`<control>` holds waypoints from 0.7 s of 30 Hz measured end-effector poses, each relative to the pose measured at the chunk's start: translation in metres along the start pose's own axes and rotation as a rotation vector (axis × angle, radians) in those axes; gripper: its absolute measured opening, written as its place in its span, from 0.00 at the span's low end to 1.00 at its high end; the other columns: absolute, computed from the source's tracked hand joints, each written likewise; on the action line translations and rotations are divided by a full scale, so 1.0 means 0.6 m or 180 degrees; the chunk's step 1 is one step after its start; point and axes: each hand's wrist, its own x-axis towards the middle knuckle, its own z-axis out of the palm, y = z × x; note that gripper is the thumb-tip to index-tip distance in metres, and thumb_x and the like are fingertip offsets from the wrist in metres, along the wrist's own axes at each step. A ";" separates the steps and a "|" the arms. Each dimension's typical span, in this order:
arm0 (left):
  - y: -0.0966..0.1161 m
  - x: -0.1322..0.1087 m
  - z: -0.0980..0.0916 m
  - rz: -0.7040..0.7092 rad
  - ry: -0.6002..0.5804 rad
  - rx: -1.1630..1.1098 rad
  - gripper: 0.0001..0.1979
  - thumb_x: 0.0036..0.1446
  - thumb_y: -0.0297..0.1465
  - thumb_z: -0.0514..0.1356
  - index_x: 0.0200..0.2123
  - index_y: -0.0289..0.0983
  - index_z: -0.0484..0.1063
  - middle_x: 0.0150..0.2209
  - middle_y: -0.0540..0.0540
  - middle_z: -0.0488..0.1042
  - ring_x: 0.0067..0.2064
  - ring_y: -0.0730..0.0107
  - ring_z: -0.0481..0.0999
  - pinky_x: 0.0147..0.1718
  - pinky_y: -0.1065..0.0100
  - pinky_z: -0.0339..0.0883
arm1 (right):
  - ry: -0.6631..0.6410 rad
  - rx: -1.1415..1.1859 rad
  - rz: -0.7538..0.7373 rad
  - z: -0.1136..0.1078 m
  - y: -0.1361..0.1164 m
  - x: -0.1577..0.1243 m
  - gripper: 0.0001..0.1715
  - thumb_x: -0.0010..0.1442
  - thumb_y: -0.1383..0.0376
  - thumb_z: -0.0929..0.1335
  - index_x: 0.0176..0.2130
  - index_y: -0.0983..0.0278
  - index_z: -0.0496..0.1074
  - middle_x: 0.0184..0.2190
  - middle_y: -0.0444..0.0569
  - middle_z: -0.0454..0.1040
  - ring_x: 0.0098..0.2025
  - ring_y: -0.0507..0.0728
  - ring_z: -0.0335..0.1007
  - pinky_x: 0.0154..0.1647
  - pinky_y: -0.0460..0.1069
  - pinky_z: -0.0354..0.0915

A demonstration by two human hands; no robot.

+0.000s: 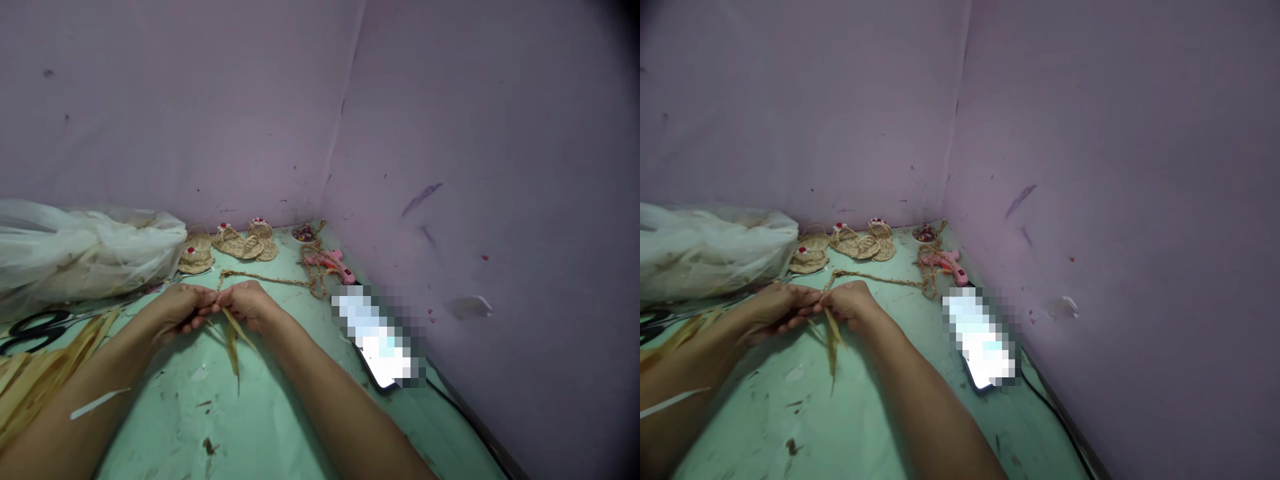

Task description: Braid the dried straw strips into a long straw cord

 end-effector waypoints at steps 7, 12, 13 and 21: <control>-0.009 0.014 0.005 0.0252 0.0291 0.0881 0.09 0.34 0.32 0.55 0.11 0.36 0.59 0.09 0.54 0.52 0.11 0.80 0.49 0.11 0.75 0.39 | 0.0358 -0.2551 -0.0775 -0.015 0.009 0.010 0.06 0.38 0.69 0.66 0.22 0.65 0.73 0.18 0.45 0.71 0.22 0.51 0.64 0.19 0.42 0.55; -0.014 0.032 0.006 0.0476 0.0532 0.1448 0.06 0.31 0.27 0.53 0.09 0.35 0.61 0.09 0.53 0.54 0.14 0.80 0.49 0.15 0.74 0.40 | 0.0615 -0.3937 -0.1232 -0.003 -0.010 -0.023 0.13 0.41 0.66 0.66 0.30 0.66 0.74 0.29 0.55 0.75 0.33 0.58 0.70 0.26 0.46 0.60; -0.016 0.033 0.006 0.0517 0.0493 0.1436 0.06 0.31 0.27 0.53 0.09 0.35 0.61 0.09 0.53 0.54 0.15 0.79 0.50 0.15 0.74 0.40 | 0.0669 -0.4074 -0.1213 0.001 -0.013 -0.029 0.14 0.41 0.66 0.66 0.32 0.66 0.74 0.31 0.56 0.75 0.34 0.59 0.71 0.28 0.47 0.61; -0.008 0.010 0.022 0.0453 0.0578 0.1033 0.05 0.31 0.24 0.50 0.09 0.35 0.60 0.10 0.53 0.54 0.15 0.80 0.49 0.16 0.74 0.40 | 0.0766 -0.4263 -0.1023 0.024 -0.027 -0.056 0.17 0.45 0.66 0.66 0.37 0.67 0.73 0.34 0.57 0.74 0.38 0.61 0.70 0.34 0.50 0.63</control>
